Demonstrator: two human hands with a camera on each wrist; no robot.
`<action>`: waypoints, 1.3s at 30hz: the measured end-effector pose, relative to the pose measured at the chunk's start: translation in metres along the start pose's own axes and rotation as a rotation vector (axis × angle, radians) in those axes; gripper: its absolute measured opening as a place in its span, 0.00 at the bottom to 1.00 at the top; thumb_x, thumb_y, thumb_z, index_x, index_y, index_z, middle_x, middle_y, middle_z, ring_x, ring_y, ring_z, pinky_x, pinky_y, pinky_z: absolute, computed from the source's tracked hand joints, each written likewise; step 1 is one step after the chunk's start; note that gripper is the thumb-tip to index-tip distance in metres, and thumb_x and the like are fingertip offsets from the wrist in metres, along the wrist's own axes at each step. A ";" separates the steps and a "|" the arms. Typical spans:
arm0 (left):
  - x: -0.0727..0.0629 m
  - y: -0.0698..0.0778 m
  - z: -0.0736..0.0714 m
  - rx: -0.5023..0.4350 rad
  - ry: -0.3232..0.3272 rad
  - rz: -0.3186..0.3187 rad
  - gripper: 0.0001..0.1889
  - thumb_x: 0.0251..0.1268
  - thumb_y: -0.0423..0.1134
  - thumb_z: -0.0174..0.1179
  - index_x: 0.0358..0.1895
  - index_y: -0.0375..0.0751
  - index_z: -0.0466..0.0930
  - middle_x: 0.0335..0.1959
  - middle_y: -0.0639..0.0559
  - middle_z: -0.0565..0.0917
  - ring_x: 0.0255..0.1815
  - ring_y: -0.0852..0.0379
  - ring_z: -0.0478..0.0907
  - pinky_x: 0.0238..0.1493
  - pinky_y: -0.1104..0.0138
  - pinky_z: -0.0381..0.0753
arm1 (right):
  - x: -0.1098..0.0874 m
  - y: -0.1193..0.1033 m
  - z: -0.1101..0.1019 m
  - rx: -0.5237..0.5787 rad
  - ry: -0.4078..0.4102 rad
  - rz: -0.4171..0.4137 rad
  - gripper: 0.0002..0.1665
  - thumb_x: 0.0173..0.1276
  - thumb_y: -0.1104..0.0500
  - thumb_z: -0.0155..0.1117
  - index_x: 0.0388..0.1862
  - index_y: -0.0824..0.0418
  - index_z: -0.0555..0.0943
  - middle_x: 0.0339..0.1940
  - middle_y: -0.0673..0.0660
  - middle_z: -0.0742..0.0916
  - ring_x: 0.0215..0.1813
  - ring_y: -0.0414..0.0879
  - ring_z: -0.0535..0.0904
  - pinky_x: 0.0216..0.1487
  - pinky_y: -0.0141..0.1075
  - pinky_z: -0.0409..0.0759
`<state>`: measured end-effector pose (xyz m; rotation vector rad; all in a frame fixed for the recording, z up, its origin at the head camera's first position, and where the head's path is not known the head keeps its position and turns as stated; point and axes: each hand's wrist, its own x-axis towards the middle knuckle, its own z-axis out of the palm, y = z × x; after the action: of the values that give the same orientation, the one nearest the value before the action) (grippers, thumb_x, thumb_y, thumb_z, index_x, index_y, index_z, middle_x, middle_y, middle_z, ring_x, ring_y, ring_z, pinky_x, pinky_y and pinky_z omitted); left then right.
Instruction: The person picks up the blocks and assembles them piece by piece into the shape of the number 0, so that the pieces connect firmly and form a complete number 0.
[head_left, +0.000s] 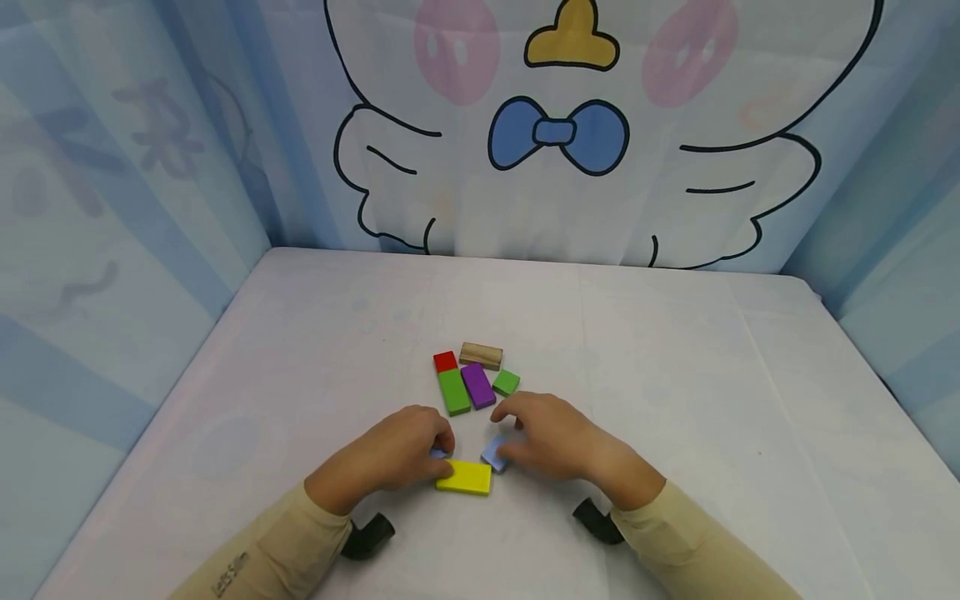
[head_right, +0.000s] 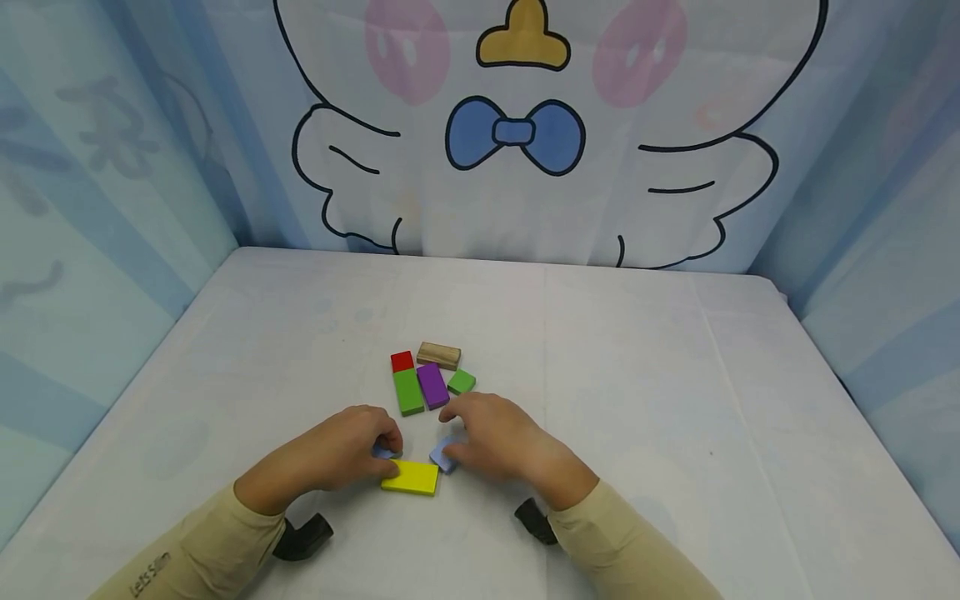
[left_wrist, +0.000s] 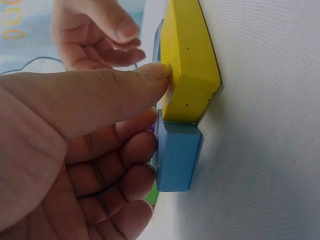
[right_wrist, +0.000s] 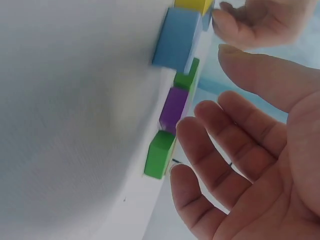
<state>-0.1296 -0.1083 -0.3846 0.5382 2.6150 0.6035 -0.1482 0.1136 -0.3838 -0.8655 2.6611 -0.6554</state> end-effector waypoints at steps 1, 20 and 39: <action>0.000 0.000 0.000 0.000 -0.001 -0.002 0.10 0.56 0.39 0.75 0.38 0.42 0.85 0.32 0.56 0.79 0.36 0.55 0.72 0.45 0.61 0.79 | 0.001 0.001 -0.001 0.004 0.004 0.002 0.18 0.65 0.59 0.70 0.52 0.62 0.81 0.47 0.53 0.85 0.45 0.47 0.80 0.49 0.43 0.79; 0.000 -0.001 0.002 0.005 0.003 0.023 0.10 0.56 0.38 0.75 0.37 0.42 0.84 0.31 0.56 0.79 0.35 0.56 0.72 0.44 0.61 0.79 | 0.021 0.023 -0.007 0.012 0.050 0.026 0.19 0.67 0.58 0.70 0.54 0.63 0.81 0.49 0.54 0.85 0.48 0.49 0.79 0.53 0.43 0.78; 0.000 -0.003 0.001 0.009 0.002 0.025 0.10 0.56 0.39 0.75 0.37 0.42 0.85 0.32 0.56 0.80 0.36 0.56 0.73 0.46 0.60 0.79 | 0.037 0.015 -0.010 -0.033 0.047 0.028 0.25 0.68 0.56 0.69 0.61 0.63 0.79 0.57 0.58 0.84 0.56 0.52 0.79 0.62 0.47 0.75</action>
<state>-0.1297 -0.1105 -0.3870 0.5734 2.6179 0.6010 -0.1881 0.1048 -0.3868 -0.8301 2.7283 -0.6346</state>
